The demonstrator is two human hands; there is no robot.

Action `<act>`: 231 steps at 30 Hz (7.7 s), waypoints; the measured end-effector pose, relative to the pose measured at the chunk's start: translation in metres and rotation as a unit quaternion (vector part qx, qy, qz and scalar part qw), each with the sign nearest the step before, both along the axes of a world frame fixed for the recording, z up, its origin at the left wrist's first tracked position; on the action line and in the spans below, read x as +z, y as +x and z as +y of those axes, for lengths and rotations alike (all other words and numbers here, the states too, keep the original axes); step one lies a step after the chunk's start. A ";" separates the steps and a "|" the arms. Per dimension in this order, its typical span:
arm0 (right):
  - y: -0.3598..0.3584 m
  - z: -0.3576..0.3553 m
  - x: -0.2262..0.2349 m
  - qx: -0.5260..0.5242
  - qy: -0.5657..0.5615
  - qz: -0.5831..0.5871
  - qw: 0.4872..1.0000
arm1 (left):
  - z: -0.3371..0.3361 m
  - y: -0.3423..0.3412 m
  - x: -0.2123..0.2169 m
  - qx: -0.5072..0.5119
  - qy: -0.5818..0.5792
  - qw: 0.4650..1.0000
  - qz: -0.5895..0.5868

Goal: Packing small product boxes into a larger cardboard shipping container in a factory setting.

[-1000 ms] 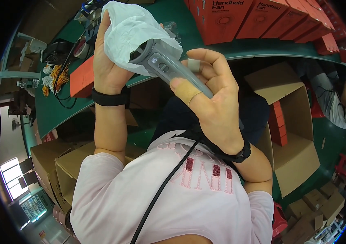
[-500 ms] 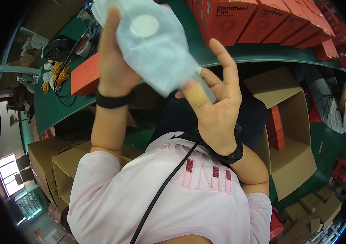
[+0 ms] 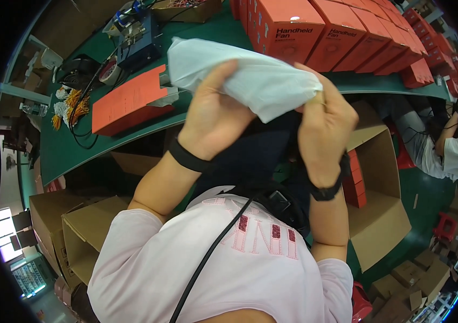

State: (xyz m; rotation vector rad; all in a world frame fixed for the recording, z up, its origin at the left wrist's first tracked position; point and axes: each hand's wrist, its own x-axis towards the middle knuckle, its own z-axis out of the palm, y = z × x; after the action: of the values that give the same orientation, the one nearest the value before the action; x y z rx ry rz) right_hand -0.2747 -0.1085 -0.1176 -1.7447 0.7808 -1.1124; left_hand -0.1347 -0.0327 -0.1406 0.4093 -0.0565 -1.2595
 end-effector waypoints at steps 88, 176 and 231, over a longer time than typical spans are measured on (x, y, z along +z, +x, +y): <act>0.143 -0.016 -0.076 0.181 0.065 0.235 0.953 | 0.090 0.163 -0.017 0.072 0.140 0.438 -0.885; 0.090 -0.011 0.066 0.382 0.064 0.173 0.906 | 0.040 0.140 0.047 0.012 -0.075 0.822 -0.564; 0.097 0.027 0.008 0.195 -0.157 -0.019 0.968 | 0.064 0.102 0.018 0.269 0.036 0.506 -0.819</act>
State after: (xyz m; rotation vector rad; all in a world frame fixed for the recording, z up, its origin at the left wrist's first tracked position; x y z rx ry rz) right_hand -0.1772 -0.0815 -0.1099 -2.0227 0.2234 -1.0312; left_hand -0.0322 0.0316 -0.1225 1.4587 -1.4015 0.1705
